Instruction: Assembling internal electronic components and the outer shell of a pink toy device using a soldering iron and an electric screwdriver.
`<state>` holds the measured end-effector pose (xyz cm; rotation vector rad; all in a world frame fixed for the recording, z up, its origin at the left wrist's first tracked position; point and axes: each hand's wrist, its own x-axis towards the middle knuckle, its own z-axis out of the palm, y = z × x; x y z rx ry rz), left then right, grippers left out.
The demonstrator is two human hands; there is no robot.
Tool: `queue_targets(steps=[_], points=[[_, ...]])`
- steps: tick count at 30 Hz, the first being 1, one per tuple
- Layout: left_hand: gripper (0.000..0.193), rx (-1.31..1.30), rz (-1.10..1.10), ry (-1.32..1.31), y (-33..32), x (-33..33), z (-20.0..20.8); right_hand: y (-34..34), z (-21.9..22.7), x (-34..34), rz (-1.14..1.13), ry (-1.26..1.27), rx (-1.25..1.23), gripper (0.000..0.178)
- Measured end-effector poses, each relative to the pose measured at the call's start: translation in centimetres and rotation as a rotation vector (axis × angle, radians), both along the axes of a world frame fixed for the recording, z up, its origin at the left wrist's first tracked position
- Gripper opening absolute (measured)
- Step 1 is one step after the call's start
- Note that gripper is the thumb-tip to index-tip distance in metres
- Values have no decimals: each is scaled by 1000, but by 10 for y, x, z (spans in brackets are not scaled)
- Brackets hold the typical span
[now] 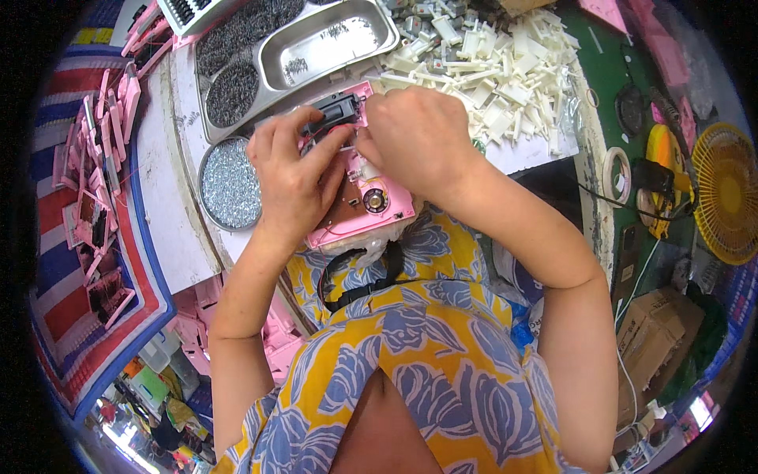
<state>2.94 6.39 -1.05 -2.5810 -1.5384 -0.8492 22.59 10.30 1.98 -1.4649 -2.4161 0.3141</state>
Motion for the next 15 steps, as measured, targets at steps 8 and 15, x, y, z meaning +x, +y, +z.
queue_targets(steps=[8, 15], points=[[35, 13, -7, 66, -3, 5, 3, 10, -2, 7, 39, 4, -115, 20], [35, 17, 2, 87, -2, 6, -5, 6, -10, 3, 161, -83, 39, 19]])
